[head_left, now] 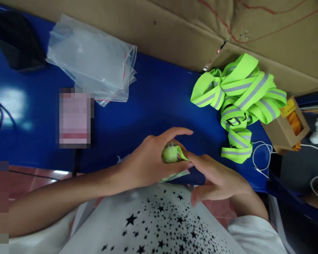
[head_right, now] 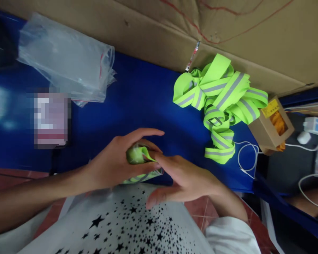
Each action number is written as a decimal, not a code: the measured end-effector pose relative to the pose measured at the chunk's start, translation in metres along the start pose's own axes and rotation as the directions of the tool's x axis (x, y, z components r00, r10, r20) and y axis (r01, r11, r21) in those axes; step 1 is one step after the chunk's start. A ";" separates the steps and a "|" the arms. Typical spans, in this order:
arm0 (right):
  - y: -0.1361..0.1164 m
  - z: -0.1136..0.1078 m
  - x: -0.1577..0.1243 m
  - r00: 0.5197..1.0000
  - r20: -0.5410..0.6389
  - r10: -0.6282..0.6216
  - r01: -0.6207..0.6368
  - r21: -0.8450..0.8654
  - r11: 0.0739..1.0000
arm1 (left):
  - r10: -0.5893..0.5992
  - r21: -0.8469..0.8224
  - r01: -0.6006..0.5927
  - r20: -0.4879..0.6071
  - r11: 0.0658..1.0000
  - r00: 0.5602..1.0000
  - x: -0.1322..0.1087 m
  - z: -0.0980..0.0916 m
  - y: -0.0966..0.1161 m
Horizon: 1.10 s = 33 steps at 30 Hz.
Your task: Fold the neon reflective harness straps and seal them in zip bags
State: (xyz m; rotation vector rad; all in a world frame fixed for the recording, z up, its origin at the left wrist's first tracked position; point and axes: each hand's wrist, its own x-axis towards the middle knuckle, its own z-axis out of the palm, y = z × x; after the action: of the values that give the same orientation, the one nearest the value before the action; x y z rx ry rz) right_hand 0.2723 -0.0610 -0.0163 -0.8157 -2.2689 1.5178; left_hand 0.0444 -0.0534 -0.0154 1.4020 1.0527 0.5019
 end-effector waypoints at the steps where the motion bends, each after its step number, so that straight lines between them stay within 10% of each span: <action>1: 0.000 0.000 0.000 1.000 0.020 0.003 -0.003 -0.030 1.000 | 0.021 0.018 -0.021 0.009 1.000 1.000 0.001 0.000 0.001; 19: 0.020 0.037 0.013 0.978 -0.161 0.132 -0.137 -0.018 0.990 | -0.097 0.051 0.090 0.150 0.995 0.984 -0.020 -0.020 -0.046; 25: 0.015 0.074 0.025 0.980 0.197 0.022 -0.015 -0.037 0.999 | 0.080 -0.293 -0.031 0.157 0.956 0.984 -0.013 -0.017 -0.018; 28: 0.022 0.087 0.034 0.992 0.111 0.058 -0.069 0.098 0.993 | 0.226 0.007 -0.226 0.020 0.974 0.974 -0.022 -0.039 -0.014; 30: 0.033 0.084 0.034 0.991 0.038 0.126 -0.131 0.216 0.968 | 0.294 0.372 -0.164 -0.328 0.914 0.898 -0.035 -0.062 -0.024; 33: 0.052 0.065 0.023 0.956 -0.132 0.262 -0.226 0.239 0.944 | 0.253 0.510 0.286 -0.747 0.811 0.615 -0.061 -0.092 -0.051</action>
State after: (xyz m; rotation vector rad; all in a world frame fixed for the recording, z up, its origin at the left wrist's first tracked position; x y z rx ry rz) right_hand 0.2355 -0.0809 -0.0918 -1.1419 -1.8959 1.7034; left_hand -0.0759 -0.0617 -0.0314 1.7445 2.1094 0.8827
